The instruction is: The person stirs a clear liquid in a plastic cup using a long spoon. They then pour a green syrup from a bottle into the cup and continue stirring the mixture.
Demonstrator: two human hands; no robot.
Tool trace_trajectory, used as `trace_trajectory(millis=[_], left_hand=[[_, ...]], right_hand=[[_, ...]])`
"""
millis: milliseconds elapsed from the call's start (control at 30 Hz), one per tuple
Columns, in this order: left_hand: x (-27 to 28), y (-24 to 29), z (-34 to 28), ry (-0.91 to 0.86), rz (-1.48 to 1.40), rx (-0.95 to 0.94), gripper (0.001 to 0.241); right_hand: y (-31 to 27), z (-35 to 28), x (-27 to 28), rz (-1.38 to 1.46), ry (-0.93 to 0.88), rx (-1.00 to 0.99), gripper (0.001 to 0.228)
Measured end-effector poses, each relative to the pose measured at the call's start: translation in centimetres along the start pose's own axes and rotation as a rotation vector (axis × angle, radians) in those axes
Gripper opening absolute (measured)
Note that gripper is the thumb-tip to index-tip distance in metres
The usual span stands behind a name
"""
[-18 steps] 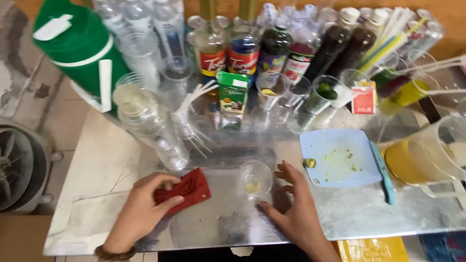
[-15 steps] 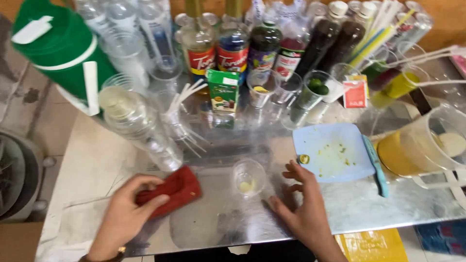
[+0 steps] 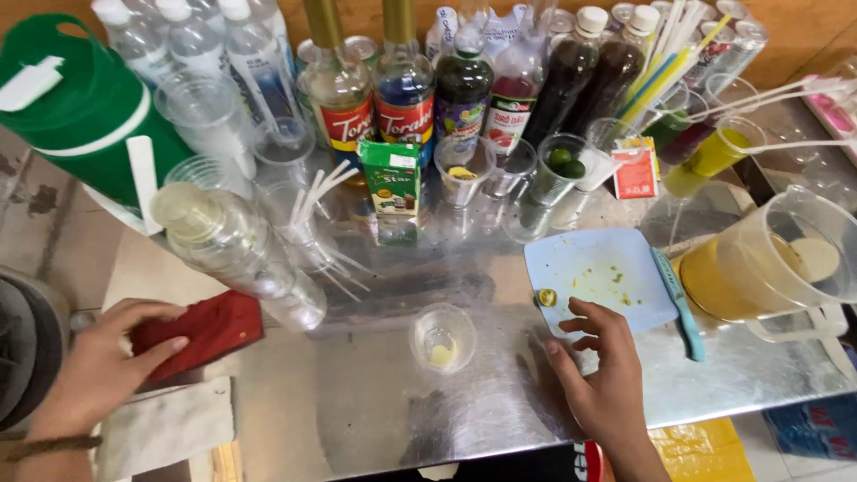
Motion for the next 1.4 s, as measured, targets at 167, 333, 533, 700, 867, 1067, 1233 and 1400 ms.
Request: trace_trajectory(millis=[167,333,533,700,867,1067,1233,1400], left_hand=[[-0.8,-0.9,-0.9,0.204,0.138,-0.279,0.038],[-2.0,7.8,-5.4,0.576,-0.056,-0.228,0.032],[-11.8,16.3,-5.6,0.189,-0.601,0.174,0.06],[-18.5,23.1,-2.8,-0.069,-0.347,-0.462,0.119],[-17.1,25.5,0.4,0.057,-0.362,-0.559,0.085],[-14.3,27.6,4.5,0.161,-0.409,-0.809,0.072],[-15.5,26.6,5.3,0.278,-0.41,-0.877,0.072],[-18.9,24.2,5.6,0.02,-0.355,-0.648,0.119]], right_hand=[[-0.2,-0.2,-0.1,-0.002,0.031,0.032,0.048],[0.2,-0.3,-0.5,-0.004,0.064,0.036,0.044],[0.2,0.5,-2.6,-0.026,-0.02,0.0,0.032],[-2.6,-0.8,-4.9,0.006,-0.21,0.264,0.031],[-3.1,-1.7,-1.9,0.018,-0.143,0.342,0.031],[2.0,-0.3,3.6,-0.09,0.095,-0.021,0.033],[2.3,-0.2,5.5,-0.114,0.195,-0.136,0.03],[0.1,0.2,2.6,0.023,0.13,-0.027,0.024]])
Point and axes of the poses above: each hand's wrist, its own z-axis towards the middle knuckle, its own x-axis out of the back of the hand, y = z × x, the point moved 6 cm from there along z, towards the middle knuckle, and after that the axes turned 12 degrees about -x, right-handed, at the moved point
